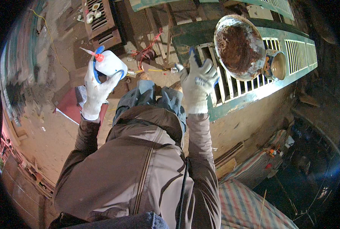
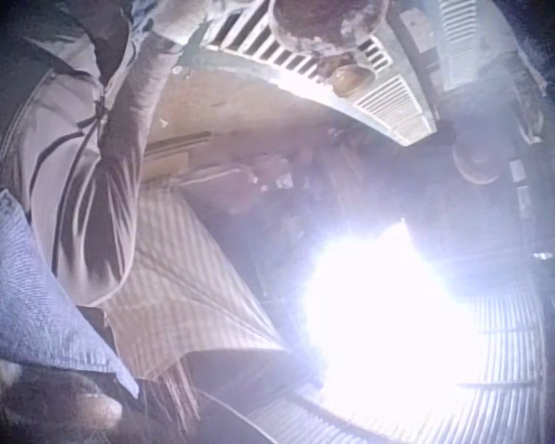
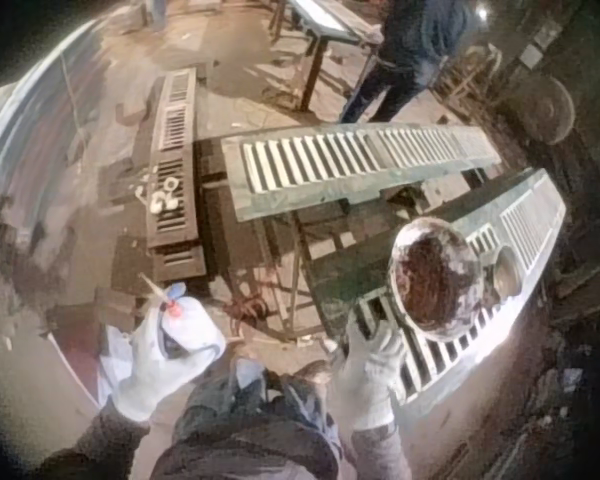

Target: The person applies a brown paste to a green wooden slatted panel using a yellow scraper, then uses a white bottle with a red nozzle to apply glue along the panel edges. The person smooths the glue with gloved fingers and continues applying glue to multiple sections of the panel.

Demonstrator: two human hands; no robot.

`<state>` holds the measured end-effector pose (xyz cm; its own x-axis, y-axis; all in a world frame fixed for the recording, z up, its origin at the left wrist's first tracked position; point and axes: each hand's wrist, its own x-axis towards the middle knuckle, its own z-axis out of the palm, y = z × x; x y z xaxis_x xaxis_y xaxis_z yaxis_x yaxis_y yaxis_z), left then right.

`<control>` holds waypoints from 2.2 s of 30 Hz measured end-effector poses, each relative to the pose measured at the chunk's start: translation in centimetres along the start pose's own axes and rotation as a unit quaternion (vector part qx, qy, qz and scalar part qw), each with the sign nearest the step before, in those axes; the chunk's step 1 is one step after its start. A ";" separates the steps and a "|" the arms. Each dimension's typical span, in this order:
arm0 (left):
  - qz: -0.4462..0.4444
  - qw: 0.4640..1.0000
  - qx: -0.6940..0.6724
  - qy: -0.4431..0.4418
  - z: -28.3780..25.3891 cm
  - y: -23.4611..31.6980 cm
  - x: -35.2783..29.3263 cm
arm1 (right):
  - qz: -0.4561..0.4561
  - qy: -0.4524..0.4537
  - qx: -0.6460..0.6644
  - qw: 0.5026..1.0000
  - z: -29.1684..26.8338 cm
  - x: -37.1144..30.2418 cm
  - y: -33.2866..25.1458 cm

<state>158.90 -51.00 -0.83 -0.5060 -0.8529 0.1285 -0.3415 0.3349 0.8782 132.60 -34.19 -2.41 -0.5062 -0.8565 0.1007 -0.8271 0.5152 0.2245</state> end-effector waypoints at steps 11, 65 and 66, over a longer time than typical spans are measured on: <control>-0.019 1.000 -0.022 0.011 -0.5 -0.3 -0.7 | -0.007 -0.016 0.053 0.998 -0.8 -2.8 0.7; 0.078 0.983 0.100 -0.131 5.9 0.7 2.3 | -0.152 0.038 0.125 0.980 -0.4 0.7 0.4; 0.076 0.976 0.122 -0.162 5.9 1.5 3.1 | -0.157 0.034 0.149 0.976 -1.1 -0.6 0.3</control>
<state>152.18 -50.77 -1.83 -0.7763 -0.6274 0.0608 -0.4018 0.5668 0.7193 132.92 -33.58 -1.29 -0.2070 -0.9685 0.1386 -0.9783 0.2040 -0.0355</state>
